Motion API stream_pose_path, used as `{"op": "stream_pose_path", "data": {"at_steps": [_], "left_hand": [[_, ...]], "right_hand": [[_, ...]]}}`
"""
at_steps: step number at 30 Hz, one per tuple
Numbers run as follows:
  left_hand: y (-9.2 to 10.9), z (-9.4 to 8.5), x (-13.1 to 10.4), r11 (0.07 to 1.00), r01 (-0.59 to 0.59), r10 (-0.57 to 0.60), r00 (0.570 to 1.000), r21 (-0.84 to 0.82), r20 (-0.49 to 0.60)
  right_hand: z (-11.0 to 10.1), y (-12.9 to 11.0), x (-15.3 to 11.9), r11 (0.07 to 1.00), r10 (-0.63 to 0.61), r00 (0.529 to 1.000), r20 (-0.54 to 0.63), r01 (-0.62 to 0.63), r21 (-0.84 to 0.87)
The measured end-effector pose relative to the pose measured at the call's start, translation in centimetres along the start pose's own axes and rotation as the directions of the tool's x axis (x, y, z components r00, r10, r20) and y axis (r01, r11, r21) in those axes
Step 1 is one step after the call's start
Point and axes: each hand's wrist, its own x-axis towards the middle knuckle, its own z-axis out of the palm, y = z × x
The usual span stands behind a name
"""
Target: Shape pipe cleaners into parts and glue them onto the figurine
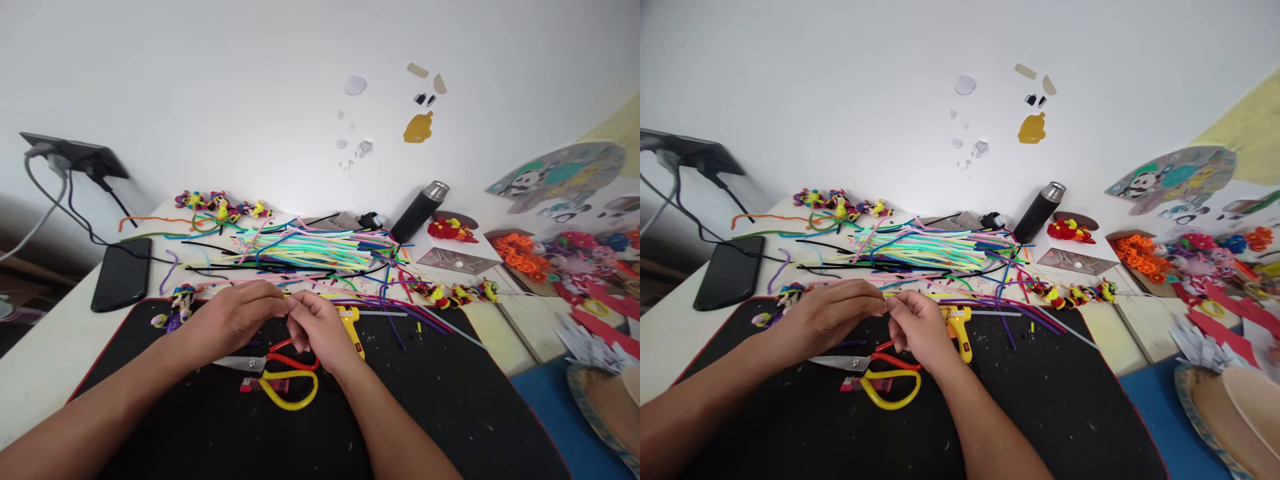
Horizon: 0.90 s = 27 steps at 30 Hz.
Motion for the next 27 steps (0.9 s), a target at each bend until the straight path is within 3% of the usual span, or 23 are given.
{"op": "stream_pose_path", "data": {"at_steps": [6, 15, 19, 23, 27], "left_hand": [[-0.2, 0.4, -0.2, 1.000, 0.000, 0.000, 1.000, 0.015, -0.003], [-0.2, -0.2, 0.5, 0.996, -0.001, -0.012, 0.989, 0.088, 0.149], [-0.5, 0.0, 1.0, 0.976, 0.202, -0.189, 0.971, -0.080, 0.146], [-0.8, -0.2, 0.6, 0.835, 0.482, -0.442, 0.874, -0.263, 0.199], [-0.5, -0.6, 0.7, 0.778, 0.540, -0.480, 0.841, -0.322, 0.250]], "right_hand": [[-0.2, 0.0, 0.1, 0.997, -0.036, 0.998, -0.046, 0.033, -0.067], [0.1, 0.6, 0.3, 0.999, -0.015, 0.997, -0.075, 0.011, -0.053], [-0.2, 0.4, 0.4, 0.996, -0.049, 0.991, -0.124, 0.039, -0.080], [-0.4, -0.2, 0.1, 0.991, -0.081, 0.987, -0.138, 0.065, -0.119], [-0.4, -0.7, -0.1, 0.987, -0.100, 0.984, -0.147, 0.079, -0.142]]}}
